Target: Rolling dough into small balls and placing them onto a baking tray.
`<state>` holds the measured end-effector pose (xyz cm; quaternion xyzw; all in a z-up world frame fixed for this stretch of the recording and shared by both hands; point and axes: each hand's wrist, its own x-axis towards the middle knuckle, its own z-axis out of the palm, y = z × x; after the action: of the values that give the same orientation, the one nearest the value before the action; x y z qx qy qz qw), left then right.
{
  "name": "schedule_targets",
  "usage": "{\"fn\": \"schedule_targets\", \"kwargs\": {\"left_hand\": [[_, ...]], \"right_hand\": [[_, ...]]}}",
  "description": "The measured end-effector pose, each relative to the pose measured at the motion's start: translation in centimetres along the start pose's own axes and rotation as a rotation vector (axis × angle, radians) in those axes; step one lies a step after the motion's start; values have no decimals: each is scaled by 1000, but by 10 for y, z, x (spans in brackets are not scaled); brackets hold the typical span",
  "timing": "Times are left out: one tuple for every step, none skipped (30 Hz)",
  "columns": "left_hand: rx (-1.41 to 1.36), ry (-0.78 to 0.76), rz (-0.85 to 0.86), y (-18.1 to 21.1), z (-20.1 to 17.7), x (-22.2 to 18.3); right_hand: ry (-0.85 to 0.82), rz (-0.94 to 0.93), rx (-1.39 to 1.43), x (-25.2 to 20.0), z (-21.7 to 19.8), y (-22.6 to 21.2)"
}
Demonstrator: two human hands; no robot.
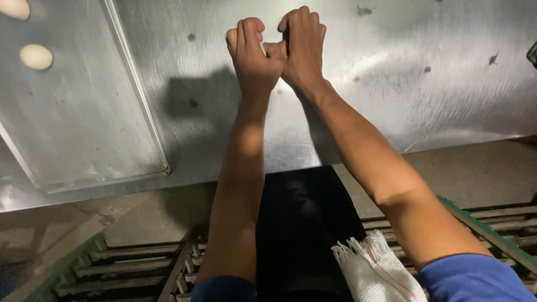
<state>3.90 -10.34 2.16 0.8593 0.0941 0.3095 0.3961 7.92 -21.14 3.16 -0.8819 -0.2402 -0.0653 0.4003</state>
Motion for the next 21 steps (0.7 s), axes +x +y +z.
{"fn": "schedule_targets", "kwargs": {"left_hand": [[0,5,6,3,-3,-7],[10,-8,2,6,-6,-14],[21,-22,-7,10,-11,-23],[23,-20,-6,14,-19,-34],[69,-59,-8,17,-26,-41],[116,-98,-9,21,-33,-48],[117,-91,-1,21,-43,-57],[172,-140,10,21,-52,-64],[227,-191,16,22,-60,-74],[227,-185,20,18,-70,-83],[267,-228,24,14,-80,-91],[307,-270,28,9,-89,-98],[310,-265,31,2,-100,-101],[334,-272,41,-5,-110,-103],[352,-281,55,-11,-118,-104],[349,-280,60,-18,-125,-102],[354,-271,64,-25,-129,-99],[359,-262,69,-33,-133,-95],[356,-262,73,-33,-133,-87],[355,-232,83,-34,-133,-78],[360,-206,82,-35,-135,-73]], "right_hand": [[5,-6,0,-8,-1,-2],[-4,-16,-9,-15,-3,-4],[-19,-24,-18,-25,-4,-7],[-18,-26,-17,-38,-5,-7],[-25,-32,-54,-47,-6,-7],[-31,-38,-91,-56,-7,-7],[-23,-46,-90,-64,-11,-7],[-37,-49,-131,-71,-15,-7],[-55,-49,-174,-80,-20,-6],[-51,-54,-174,-90,-29,-4],[-60,-70,-200,-100,-38,-1],[-69,-86,-225,-108,-46,2],[-66,-90,-222,-113,-54,5],[-75,-93,-243,-118,-61,10],[-82,-92,-269,-122,-70,16],[-76,-92,-272,-122,-75,20],[-79,-78,-307,-122,-80,25],[-82,-65,-342,-119,-86,32],[-77,-64,-345,-114,-86,38],[-64,-61,-353,-108,-85,45],[-62,-57,-354,-105,-83,51]]}}
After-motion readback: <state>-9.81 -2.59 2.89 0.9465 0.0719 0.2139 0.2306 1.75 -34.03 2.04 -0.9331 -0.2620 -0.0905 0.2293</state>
